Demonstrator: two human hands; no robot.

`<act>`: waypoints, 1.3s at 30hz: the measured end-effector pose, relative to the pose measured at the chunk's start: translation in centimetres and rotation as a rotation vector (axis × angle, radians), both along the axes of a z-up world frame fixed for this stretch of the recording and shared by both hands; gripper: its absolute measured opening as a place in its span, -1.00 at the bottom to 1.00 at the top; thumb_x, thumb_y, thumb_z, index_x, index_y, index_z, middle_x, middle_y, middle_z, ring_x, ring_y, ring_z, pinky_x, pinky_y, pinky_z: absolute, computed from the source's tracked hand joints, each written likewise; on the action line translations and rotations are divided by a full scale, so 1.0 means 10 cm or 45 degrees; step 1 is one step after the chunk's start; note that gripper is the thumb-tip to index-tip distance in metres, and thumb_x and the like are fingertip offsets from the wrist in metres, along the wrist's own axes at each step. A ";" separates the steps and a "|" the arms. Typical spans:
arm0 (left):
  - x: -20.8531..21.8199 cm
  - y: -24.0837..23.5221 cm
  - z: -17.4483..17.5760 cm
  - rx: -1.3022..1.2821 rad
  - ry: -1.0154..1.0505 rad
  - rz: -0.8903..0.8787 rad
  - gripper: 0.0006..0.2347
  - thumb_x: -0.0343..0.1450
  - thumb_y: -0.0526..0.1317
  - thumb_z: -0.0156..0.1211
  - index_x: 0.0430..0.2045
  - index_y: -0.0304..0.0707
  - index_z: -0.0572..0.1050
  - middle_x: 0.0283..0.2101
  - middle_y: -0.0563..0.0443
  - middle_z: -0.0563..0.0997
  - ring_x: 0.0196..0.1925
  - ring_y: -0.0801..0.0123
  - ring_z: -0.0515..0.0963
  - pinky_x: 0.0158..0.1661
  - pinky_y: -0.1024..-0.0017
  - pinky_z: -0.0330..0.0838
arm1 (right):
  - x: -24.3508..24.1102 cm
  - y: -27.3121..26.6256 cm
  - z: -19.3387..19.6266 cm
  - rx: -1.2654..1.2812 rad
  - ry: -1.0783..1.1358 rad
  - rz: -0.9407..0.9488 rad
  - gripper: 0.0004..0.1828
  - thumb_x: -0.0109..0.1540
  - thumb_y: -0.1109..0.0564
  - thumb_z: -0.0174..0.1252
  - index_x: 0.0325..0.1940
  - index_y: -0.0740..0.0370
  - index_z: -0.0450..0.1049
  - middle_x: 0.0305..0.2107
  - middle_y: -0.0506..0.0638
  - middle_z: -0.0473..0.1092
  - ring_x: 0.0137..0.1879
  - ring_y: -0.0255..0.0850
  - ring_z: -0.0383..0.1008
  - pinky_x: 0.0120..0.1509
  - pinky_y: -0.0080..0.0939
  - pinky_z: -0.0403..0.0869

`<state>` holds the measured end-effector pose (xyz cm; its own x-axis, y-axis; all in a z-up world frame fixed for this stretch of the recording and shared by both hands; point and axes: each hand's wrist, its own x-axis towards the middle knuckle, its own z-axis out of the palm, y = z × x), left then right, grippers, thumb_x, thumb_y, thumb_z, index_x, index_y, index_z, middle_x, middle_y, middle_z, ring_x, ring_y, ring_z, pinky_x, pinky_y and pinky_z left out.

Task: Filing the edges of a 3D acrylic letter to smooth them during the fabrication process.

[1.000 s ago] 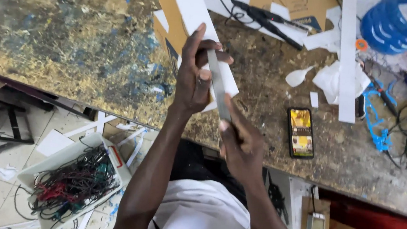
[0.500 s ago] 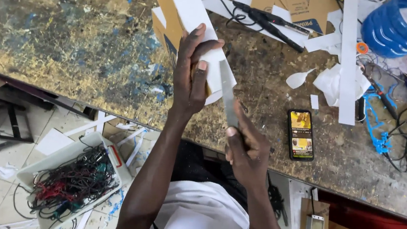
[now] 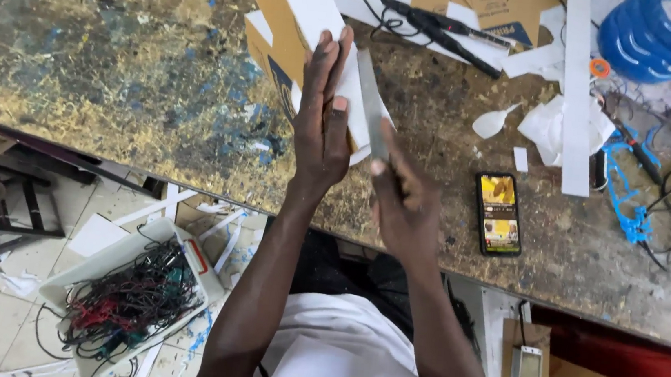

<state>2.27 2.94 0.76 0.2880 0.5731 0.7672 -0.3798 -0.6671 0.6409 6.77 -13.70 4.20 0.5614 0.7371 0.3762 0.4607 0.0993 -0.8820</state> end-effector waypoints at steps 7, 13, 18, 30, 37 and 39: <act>-0.02 0.02 0.05 -0.028 -0.086 -0.072 -0.57 0.91 -0.05 -0.26 0.75 -0.04 0.09 0.76 0.03 0.28 0.94 0.17 0.08 0.99 -0.01 -0.07 | -0.14 -0.32 0.08 -0.134 0.235 0.142 -0.40 0.56 0.02 0.10 0.72 0.04 0.29 -0.67 -0.20 0.33 -0.57 -0.47 0.25 -0.46 -0.36 0.40; -0.01 0.04 0.12 0.009 0.000 0.047 -0.55 0.90 0.04 -0.34 0.74 -0.01 0.10 0.75 0.12 0.31 0.93 0.22 0.10 0.99 0.02 -0.10 | -0.04 -0.20 0.05 -0.108 -0.165 -0.014 -0.46 0.58 0.06 0.10 0.67 0.17 0.33 -0.62 -0.17 0.46 -0.68 -0.45 0.33 -0.69 -0.36 0.42; -0.02 0.07 0.10 -0.003 -0.041 -0.049 -0.57 0.85 -0.15 -0.39 0.71 -0.05 0.11 0.74 0.02 0.26 0.85 0.01 0.04 0.82 -0.23 -0.39 | -0.23 -0.36 -0.42 0.144 0.128 0.119 -0.37 0.47 0.30 0.10 0.67 0.20 0.33 -0.63 0.14 0.53 -0.61 -0.26 0.48 -0.44 -0.27 0.44; -0.04 0.00 0.21 0.036 -0.031 0.036 -0.60 0.79 -0.20 -0.31 0.40 -0.17 0.52 0.43 -0.07 0.64 0.76 -0.03 0.21 0.76 -0.13 -0.22 | -0.23 0.29 -1.02 0.517 -0.489 -0.309 -0.49 0.54 0.17 0.10 0.56 0.44 0.48 -0.06 0.41 0.64 -0.28 0.25 0.65 -0.29 0.02 0.48; -0.01 0.04 0.21 0.017 -0.058 0.070 -0.64 0.76 -0.21 -0.24 0.16 -0.23 0.63 0.25 -0.11 0.74 0.68 -0.11 0.31 0.72 -0.20 -0.23 | -0.18 -0.02 -0.13 0.285 -0.243 -0.124 -0.46 0.63 0.12 -0.04 0.73 0.16 0.25 -0.10 0.17 0.65 -0.31 -0.23 0.64 -0.24 -0.19 0.56; 0.03 0.02 0.20 -0.022 -0.135 0.069 -0.66 0.76 -0.20 -0.23 0.11 -0.24 0.63 0.17 -0.13 0.76 0.67 -0.12 0.33 0.73 -0.21 -0.23 | -0.36 -0.37 -0.31 -0.019 -0.036 -0.038 -0.41 0.50 0.18 0.06 0.66 0.25 0.32 -0.45 0.22 0.63 -0.56 -0.11 0.63 -0.49 -0.15 0.51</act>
<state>2.57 3.12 2.78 0.1736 0.5990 0.7817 -0.4096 -0.6779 0.6104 3.22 -17.40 1.05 0.5724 0.7258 0.3815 0.4879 0.0724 -0.8699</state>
